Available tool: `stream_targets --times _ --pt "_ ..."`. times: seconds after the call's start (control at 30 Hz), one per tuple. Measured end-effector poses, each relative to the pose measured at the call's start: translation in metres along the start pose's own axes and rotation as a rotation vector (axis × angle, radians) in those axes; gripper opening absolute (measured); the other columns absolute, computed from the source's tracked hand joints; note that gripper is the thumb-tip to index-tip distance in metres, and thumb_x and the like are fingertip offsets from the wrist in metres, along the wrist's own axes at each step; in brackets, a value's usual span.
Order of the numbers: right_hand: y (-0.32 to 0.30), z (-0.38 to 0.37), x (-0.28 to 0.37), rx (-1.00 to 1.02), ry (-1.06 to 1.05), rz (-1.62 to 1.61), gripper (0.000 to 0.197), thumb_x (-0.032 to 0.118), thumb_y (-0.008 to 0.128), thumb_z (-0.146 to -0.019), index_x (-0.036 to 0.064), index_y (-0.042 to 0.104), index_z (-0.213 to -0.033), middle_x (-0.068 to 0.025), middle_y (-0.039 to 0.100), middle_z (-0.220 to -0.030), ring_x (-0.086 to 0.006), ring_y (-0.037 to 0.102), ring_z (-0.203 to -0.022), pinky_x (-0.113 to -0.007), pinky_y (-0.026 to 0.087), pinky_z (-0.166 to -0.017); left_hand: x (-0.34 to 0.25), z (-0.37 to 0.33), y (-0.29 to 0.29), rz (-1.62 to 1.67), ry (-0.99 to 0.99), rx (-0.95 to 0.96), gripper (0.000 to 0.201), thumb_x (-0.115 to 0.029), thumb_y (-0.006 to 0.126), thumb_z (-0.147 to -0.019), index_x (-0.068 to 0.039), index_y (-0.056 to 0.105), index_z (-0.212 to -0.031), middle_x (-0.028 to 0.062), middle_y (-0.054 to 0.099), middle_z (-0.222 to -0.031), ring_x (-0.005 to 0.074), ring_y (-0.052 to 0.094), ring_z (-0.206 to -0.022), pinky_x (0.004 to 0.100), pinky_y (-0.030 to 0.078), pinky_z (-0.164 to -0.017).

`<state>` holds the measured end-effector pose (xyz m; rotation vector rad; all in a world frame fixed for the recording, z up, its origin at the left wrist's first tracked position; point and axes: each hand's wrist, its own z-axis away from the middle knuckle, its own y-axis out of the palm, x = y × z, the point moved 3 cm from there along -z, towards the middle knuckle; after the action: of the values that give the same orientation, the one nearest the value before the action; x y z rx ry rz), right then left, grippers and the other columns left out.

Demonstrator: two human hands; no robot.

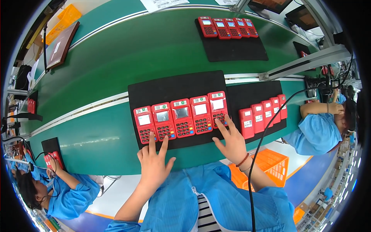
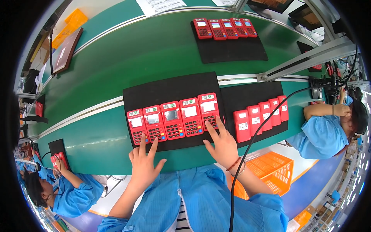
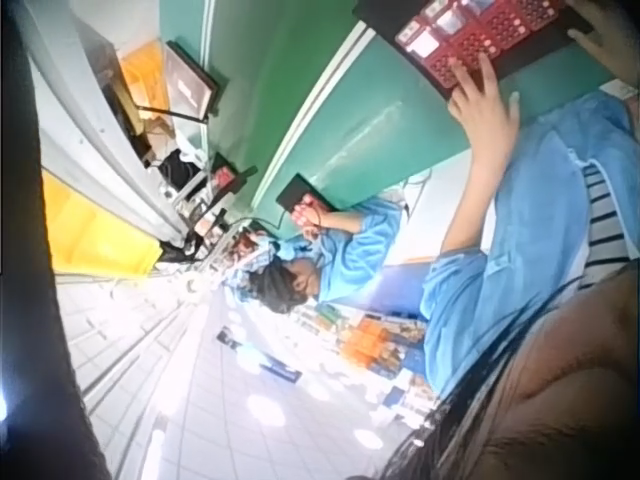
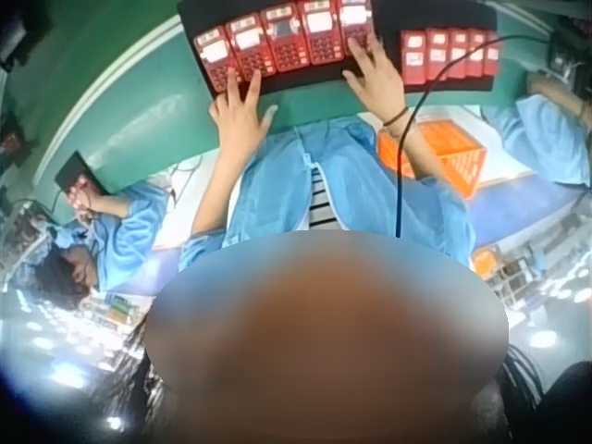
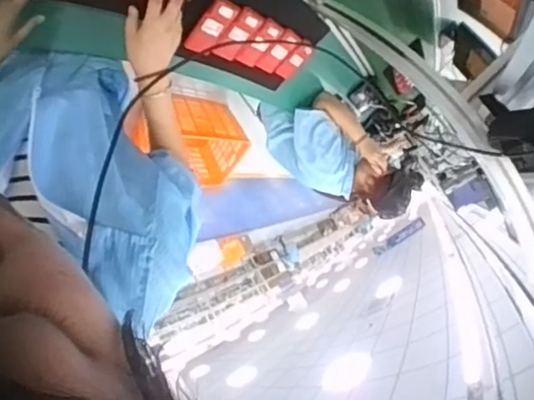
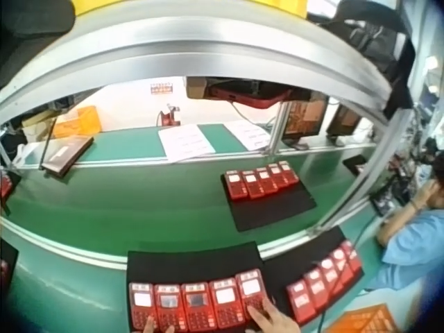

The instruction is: The person tests and configures handheld electronic devices by hand, working on a production line.

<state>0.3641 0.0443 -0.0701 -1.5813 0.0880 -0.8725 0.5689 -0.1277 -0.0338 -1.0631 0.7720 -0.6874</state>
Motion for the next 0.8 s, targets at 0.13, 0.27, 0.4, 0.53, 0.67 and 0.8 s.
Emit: stream_targets --times 0.13,0.27,0.4,0.53,0.67,0.8 --pt "-0.002 -0.001 0.012 0.216 0.007 0.065 0.08 0.031 0.075 -0.081 0.0183 0.036 -0.15 -0.0308 0.026 -0.151 -0.0381 0.068 -0.092 -0.037 0.058 -0.073 -0.006 -0.008 0.004 0.007 -0.005 0.075 0.07 -0.031 0.071 -0.083 -0.013 0.044 -0.145 0.0359 0.029 -0.147 0.0321 0.057 -0.082 0.0409 0.043 -0.086" --pt "-0.002 -0.007 0.027 0.295 0.065 0.074 0.082 0.037 0.075 -0.081 0.019 0.034 -0.15 -0.0358 0.022 -0.15 -0.0371 0.069 -0.086 -0.036 0.058 -0.068 -0.012 -0.017 0.006 -0.116 0.035 0.052 0.067 -0.033 0.069 -0.085 -0.009 0.044 -0.144 0.0457 0.035 -0.137 0.0301 0.061 -0.062 0.0353 0.05 -0.071" --pt "0.0 -0.012 0.029 0.235 0.068 0.163 0.072 0.04 0.069 -0.086 0.0207 0.039 -0.148 -0.0404 0.023 -0.146 -0.0343 0.069 -0.068 -0.035 0.057 -0.06 -0.013 -0.025 0.007 -0.176 0.057 0.066 0.067 -0.036 0.066 -0.088 -0.003 0.044 -0.142 0.0471 0.044 -0.128 0.0324 0.064 -0.063 0.035 0.051 -0.07" --pt "0.001 -0.012 0.026 0.211 0.031 0.194 0.064 0.033 0.067 -0.088 0.0202 0.043 -0.146 -0.0397 0.026 -0.145 -0.0319 0.069 -0.066 -0.034 0.057 -0.06 -0.013 -0.027 0.008 -0.2 0.082 0.045 0.068 -0.037 0.066 -0.087 -0.002 0.044 -0.141 0.0481 0.047 -0.124 0.0319 0.065 -0.062 0.0349 0.051 -0.069" --pt "0.002 -0.012 0.029 0.217 0.05 0.178 0.062 0.03 0.067 -0.088 0.0203 0.045 -0.145 -0.039 0.028 -0.145 -0.0312 0.069 -0.066 -0.034 0.057 -0.06 -0.016 -0.03 0.006 -0.223 0.078 0.093 0.07 -0.038 0.066 -0.087 -0.002 0.044 -0.142 0.0487 0.047 -0.122 0.0318 0.066 -0.063 0.0347 0.052 -0.069" --pt "0.001 -0.01 0.026 0.215 0.055 0.13 0.061 0.028 0.067 -0.088 0.0206 0.046 -0.144 -0.0385 0.029 -0.145 -0.031 0.07 -0.068 -0.034 0.057 -0.06 -0.016 -0.031 0.009 -0.231 0.085 0.088 0.071 -0.04 0.067 -0.087 -0.002 0.044 -0.142 0.0492 0.048 -0.12 0.0317 0.066 -0.064 0.0343 0.052 -0.069"
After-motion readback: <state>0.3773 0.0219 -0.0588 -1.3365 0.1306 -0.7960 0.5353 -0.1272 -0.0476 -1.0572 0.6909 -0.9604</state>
